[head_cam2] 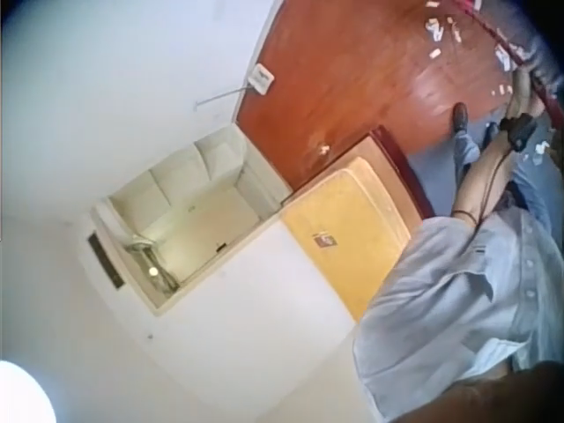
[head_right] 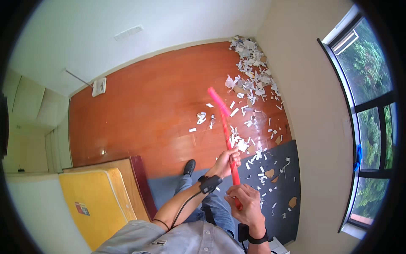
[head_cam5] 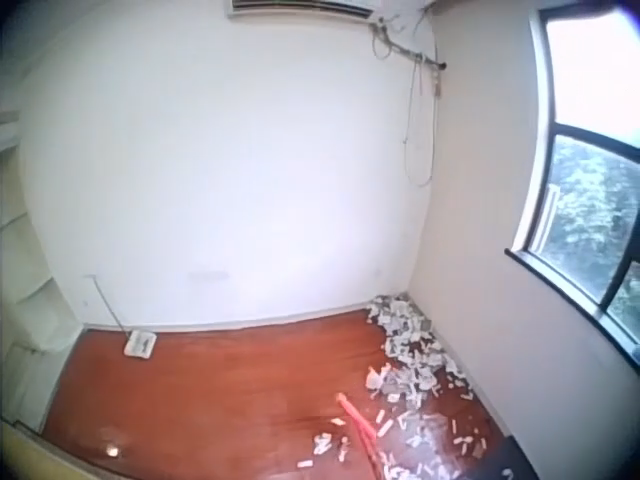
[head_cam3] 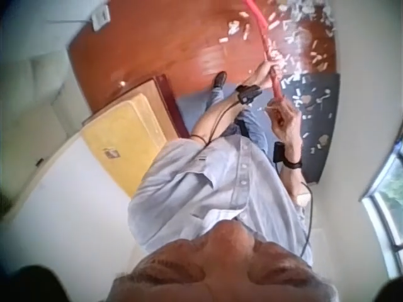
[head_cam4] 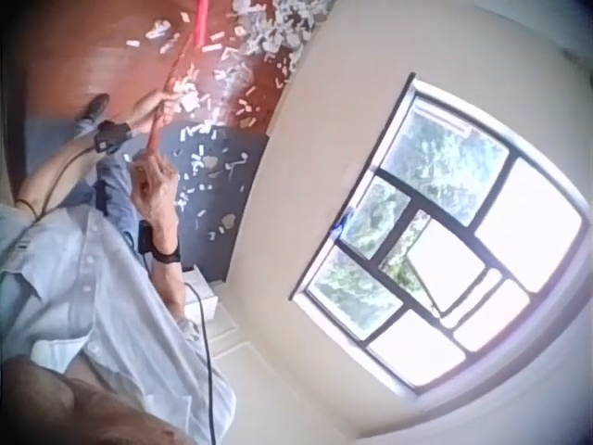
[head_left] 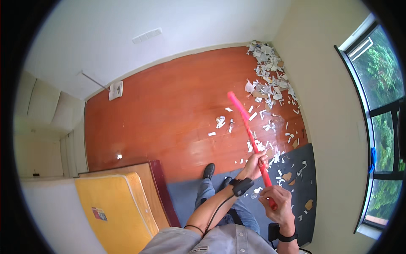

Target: The recorder uses a broom to sweep paper scraps on the floor into a pile.

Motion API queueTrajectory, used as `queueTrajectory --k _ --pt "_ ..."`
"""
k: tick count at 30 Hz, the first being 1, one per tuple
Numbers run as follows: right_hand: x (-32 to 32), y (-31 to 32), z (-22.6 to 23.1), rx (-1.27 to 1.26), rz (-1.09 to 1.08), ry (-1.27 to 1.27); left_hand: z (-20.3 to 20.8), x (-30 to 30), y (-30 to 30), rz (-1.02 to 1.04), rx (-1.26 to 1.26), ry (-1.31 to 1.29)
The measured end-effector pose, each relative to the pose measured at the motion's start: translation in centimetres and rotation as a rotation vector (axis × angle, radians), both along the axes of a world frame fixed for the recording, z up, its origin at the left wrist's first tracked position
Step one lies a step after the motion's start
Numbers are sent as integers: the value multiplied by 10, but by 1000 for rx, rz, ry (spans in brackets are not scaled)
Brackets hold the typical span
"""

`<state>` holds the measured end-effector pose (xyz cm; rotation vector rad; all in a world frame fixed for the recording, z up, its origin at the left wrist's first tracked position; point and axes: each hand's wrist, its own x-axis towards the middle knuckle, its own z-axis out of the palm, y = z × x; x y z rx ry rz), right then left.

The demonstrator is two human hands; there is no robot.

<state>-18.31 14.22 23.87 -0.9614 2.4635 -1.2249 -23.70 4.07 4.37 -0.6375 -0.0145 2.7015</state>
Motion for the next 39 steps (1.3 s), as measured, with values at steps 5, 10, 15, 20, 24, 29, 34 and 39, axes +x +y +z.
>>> queueTrajectory --k 5,10,15,20,24,29,34,39 --pt "-9 -30 13 -233 -316 -200 3 24 -25 96 -74 -366" --pt "-34 -82 -50 -289 -587 -508 -60 44 -78 234 -169 -636" --pt "-54 -125 -103 -173 -685 -779 -127 52 -133 103 -126 -749" --pt "-76 -129 -84 -273 -598 -450 -116 -8 -114 92 -98 -481" --pt "-94 -137 -81 -179 -471 -231 -98 -83 -119 -61 123 -12" --pt "-90 -148 -103 50 -212 88 -94 -130 -121 -235 281 29" --pt "-33 -89 -51 -120 -397 73 -37 -77 -65 -293 -44 -21" --pt "4 -67 -6 -374 -695 -131 5 -9 -58 -359 -15 -252"
